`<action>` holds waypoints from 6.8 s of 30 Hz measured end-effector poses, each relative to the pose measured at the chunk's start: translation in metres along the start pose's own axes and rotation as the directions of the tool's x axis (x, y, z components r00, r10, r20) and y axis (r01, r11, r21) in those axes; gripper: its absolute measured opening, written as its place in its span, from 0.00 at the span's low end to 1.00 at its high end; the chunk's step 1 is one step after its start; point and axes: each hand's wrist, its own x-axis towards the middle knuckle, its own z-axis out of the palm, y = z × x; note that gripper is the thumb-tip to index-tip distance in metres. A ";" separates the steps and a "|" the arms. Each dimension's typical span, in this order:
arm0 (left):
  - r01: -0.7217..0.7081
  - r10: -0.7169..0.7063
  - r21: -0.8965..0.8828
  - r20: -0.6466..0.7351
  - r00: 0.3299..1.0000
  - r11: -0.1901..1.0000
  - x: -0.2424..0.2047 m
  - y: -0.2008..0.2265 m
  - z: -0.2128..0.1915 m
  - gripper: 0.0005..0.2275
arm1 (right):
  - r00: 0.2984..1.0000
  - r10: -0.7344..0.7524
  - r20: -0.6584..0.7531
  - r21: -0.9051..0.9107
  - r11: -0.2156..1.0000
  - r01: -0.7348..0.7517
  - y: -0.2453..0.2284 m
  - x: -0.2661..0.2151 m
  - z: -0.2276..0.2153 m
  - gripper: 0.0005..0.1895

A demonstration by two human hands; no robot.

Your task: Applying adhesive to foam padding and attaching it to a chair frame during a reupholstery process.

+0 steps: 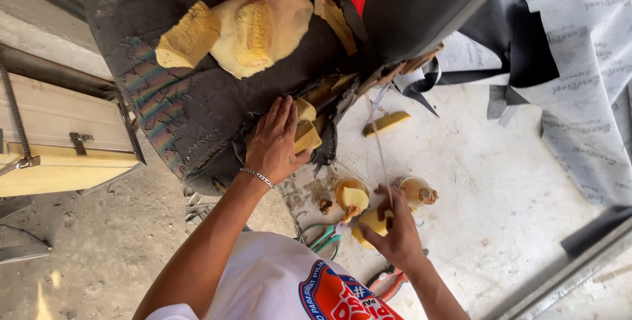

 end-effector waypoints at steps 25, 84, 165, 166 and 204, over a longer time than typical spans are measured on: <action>-0.011 0.011 -0.015 0.008 1.000 1.000 0.001 0.002 -0.002 0.50 | 0.867 0.138 -0.479 -0.311 0.897 -0.314 0.079 0.017 -0.173 0.30; 0.216 -0.227 0.156 0.053 0.972 0.964 -0.004 0.040 -0.021 0.37 | 0.916 -0.400 -0.039 -0.594 0.746 0.301 -0.004 0.162 0.095 0.38; 0.169 -0.174 -0.079 -0.065 0.983 0.982 0.010 0.008 0.016 0.35 | 0.948 -0.019 0.317 -0.878 0.372 0.302 -0.074 0.152 0.052 0.14; 0.177 -0.183 -0.076 -0.079 0.980 0.981 0.009 0.011 0.014 0.35 | 0.947 -0.034 0.320 -0.878 0.365 0.310 -0.056 0.175 0.067 0.14; -0.122 0.192 -0.260 0.263 0.946 0.958 0.141 -0.061 -0.033 0.11 | 0.939 0.093 0.331 -0.771 0.601 0.212 -0.095 0.144 0.032 0.11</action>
